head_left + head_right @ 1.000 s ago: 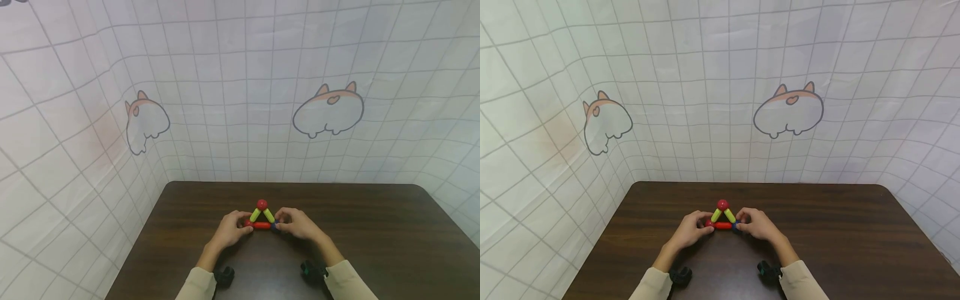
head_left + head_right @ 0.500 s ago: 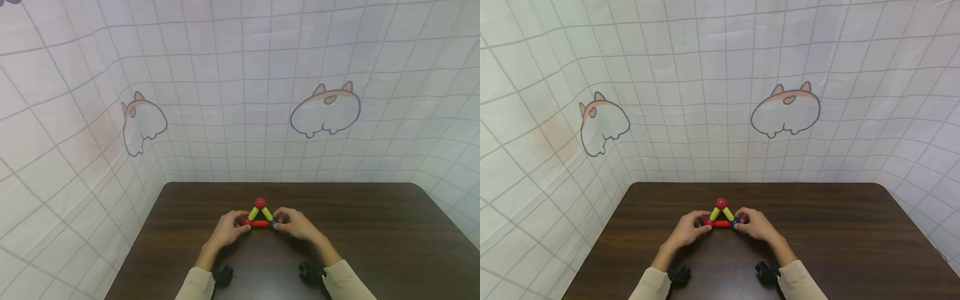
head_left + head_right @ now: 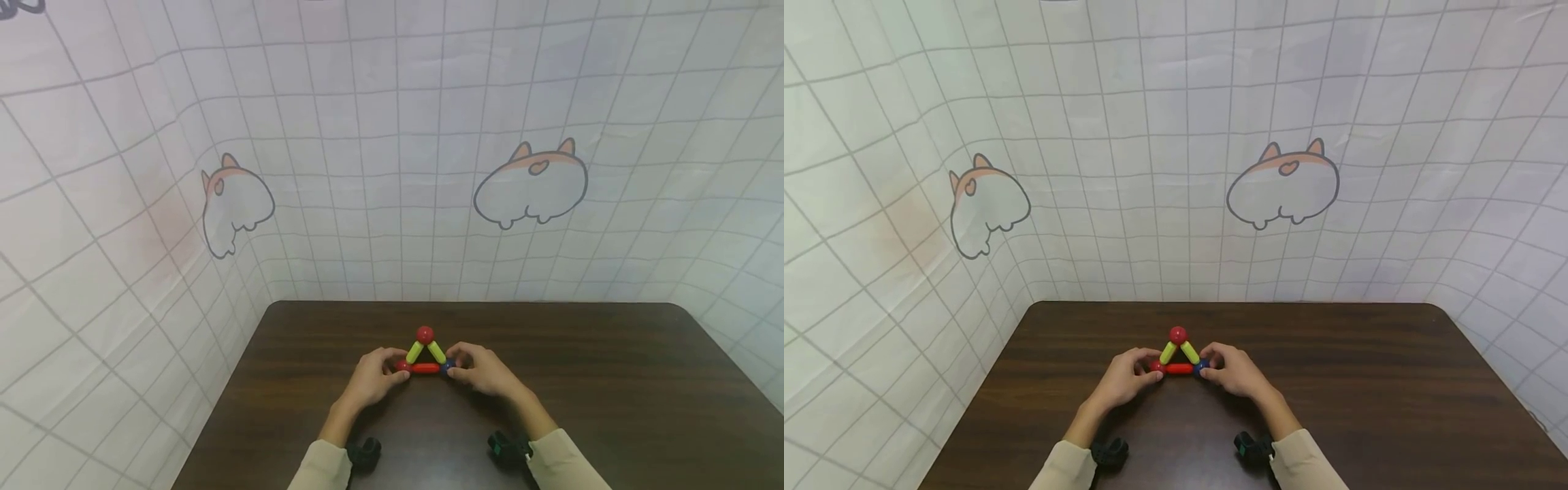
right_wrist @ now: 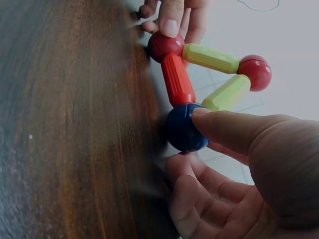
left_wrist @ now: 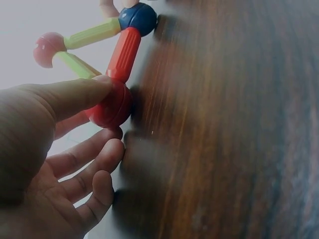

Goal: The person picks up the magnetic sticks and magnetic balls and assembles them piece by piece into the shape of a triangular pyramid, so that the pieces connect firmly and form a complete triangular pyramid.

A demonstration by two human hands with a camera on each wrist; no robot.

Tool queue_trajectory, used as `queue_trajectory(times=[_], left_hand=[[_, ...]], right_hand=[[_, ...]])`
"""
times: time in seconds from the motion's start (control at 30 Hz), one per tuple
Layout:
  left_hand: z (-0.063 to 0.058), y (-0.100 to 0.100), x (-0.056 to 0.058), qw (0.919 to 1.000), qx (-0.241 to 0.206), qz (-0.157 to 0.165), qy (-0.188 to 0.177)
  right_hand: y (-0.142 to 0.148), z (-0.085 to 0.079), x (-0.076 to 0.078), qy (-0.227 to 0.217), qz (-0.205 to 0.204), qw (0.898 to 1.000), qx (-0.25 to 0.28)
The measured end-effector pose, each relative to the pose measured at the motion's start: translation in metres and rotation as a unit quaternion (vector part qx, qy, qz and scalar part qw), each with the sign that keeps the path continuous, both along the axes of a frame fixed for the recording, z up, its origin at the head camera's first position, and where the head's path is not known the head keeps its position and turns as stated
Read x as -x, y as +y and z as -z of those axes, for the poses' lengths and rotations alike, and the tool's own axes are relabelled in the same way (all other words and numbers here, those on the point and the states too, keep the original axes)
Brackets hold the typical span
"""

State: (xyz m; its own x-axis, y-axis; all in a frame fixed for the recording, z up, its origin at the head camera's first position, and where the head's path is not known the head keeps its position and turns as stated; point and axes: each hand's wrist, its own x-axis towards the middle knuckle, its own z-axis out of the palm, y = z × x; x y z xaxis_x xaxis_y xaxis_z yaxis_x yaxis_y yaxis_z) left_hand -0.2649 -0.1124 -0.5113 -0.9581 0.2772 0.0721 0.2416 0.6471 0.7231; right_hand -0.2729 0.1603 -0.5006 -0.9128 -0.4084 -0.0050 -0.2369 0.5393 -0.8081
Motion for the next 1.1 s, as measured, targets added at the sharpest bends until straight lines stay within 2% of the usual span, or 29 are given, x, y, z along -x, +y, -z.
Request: queue_trajectory(times=[0.3,0.87,1.1], left_hand=[[0.003,0.001,0.002,1.0,0.003,-0.001,0.005],[0.0,-0.002,0.002,0.9999,0.002,0.002,0.011],[-0.012,-0.012,0.003,0.9996,0.001,0.029,-0.002]], right_hand=[[0.001,0.002,0.0,-0.001,0.0,1.0,0.0],[0.0,-0.002,0.003,-0.013,-0.009,1.0,0.004],[0.021,-0.013,0.009,-0.02,-0.038,0.999,0.012]])
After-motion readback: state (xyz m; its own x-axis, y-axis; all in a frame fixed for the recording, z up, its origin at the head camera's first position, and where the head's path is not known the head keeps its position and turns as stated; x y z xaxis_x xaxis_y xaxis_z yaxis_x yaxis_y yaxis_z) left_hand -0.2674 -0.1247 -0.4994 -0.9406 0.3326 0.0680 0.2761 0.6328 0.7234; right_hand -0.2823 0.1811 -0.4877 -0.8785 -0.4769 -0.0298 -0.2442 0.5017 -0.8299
